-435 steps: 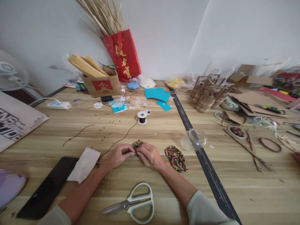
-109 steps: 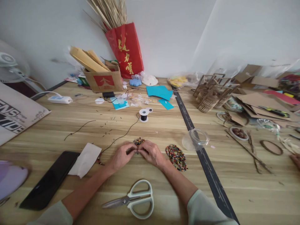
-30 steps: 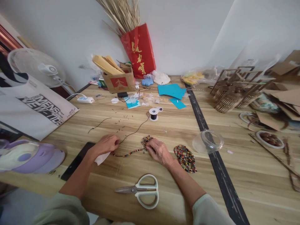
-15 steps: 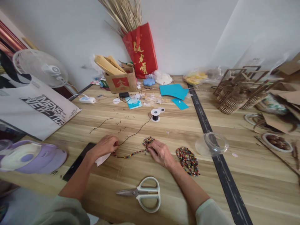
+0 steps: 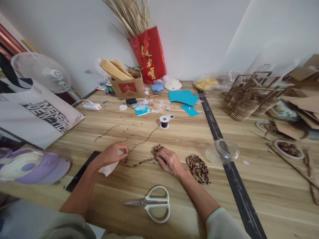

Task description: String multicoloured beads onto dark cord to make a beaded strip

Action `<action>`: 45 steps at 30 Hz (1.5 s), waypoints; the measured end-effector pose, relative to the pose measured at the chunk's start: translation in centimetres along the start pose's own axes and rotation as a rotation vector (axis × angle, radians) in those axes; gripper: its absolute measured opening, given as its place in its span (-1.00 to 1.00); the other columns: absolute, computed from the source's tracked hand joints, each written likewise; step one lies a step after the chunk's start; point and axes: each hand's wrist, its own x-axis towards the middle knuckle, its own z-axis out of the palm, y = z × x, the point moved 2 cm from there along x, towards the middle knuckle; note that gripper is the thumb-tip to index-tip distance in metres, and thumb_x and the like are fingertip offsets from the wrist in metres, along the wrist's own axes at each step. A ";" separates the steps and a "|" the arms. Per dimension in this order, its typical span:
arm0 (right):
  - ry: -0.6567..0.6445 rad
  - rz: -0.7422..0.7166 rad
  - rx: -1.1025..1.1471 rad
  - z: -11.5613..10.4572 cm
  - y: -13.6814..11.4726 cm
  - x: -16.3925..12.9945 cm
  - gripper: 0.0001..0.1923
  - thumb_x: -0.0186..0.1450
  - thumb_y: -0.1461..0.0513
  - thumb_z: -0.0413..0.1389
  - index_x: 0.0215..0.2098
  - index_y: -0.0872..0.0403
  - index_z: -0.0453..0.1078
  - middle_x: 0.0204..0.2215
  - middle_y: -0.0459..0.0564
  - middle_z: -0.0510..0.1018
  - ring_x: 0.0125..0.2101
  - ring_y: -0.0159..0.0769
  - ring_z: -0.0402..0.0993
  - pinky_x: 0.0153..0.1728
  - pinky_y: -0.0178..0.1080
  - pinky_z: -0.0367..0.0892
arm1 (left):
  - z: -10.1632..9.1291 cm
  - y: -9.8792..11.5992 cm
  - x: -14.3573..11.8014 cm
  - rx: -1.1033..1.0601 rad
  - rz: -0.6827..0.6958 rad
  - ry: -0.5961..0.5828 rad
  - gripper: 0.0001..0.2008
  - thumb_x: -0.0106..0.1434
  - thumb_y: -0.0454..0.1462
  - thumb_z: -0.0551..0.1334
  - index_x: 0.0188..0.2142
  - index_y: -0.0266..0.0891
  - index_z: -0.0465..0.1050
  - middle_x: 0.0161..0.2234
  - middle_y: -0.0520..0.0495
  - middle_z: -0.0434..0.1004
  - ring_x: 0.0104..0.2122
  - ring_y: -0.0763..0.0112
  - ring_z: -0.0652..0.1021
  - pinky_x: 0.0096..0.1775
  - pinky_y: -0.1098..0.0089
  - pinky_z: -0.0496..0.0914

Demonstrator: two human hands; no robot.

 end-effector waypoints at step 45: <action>0.092 0.404 0.231 2.8 -1.7 0.3 -0.89 0.28 0.25 0.07 -0.28 0.10 0.42 -0.45 -0.03 0.50 -0.45 -0.33 0.42 -0.42 -0.34 0.35 | 8.3 1.9 4.0 -1.132 -0.105 0.034 -0.68 0.11 -0.08 0.31 -0.42 -0.30 0.32 -0.52 0.02 0.49 -0.53 0.50 0.48 -0.40 0.46 0.37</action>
